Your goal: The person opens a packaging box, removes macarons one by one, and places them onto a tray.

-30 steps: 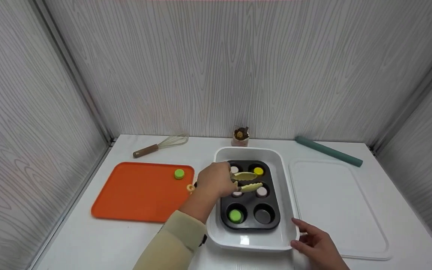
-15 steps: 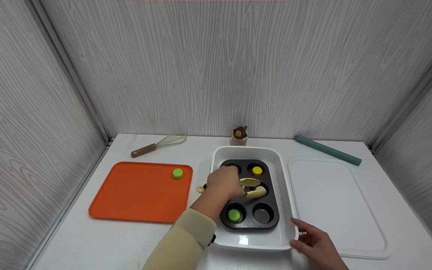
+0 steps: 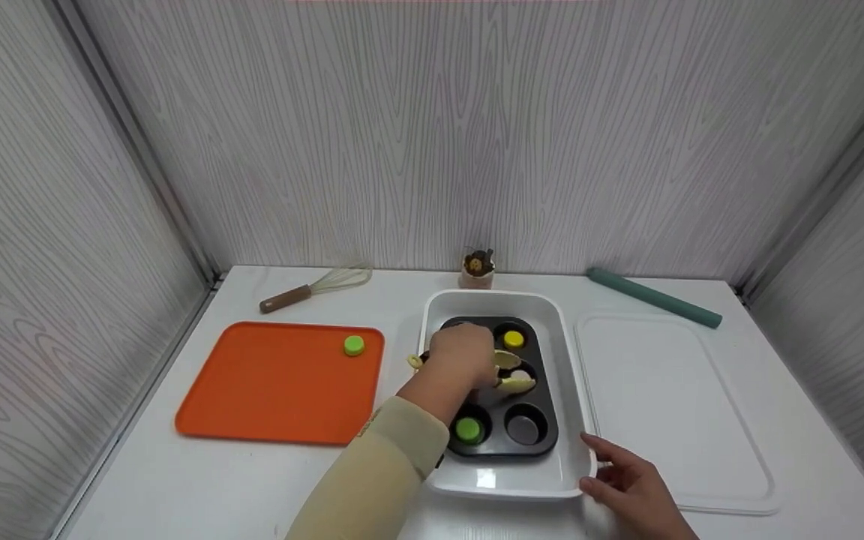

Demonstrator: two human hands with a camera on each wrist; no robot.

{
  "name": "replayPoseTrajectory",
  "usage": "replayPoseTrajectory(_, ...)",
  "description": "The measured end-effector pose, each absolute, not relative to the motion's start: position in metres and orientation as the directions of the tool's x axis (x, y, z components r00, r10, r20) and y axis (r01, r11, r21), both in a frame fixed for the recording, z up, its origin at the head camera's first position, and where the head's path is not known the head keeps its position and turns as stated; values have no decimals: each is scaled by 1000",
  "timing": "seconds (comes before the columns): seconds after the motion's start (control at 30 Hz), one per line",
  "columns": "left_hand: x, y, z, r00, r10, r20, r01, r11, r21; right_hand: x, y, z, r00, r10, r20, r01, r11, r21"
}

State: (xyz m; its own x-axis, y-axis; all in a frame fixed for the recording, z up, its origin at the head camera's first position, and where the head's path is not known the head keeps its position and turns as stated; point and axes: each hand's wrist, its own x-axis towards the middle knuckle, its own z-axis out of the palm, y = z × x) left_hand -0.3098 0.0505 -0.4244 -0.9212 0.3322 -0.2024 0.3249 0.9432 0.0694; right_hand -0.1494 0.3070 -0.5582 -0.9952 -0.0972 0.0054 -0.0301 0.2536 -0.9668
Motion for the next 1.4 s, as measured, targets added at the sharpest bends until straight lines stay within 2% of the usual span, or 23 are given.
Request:
replayPoseTrajectory(0.33, -296, 57, -439, -938, 314, -149, 312, 949, 35, -146, 302, -563, -994, -107, -12, -11, 211, -977)
replayPoseTrajectory(0.63, -285, 47, -450, -952, 298, -63, 295, 954, 61, -147, 302, -566, -991, -132, 36, -62, 200, -978)
replayPoseTrajectory(0.93, -281, 38, -452, -975, 221, -2, 216, 954, 206, -148, 304, -564, -989, -140, 51, -80, 214, -973)
replayPoseTrajectory(1.4, -270, 18, -436, -979, 201, 26, 196, 903, 383, -148, 308, -562, -991, -117, 57, -85, 246, -966)
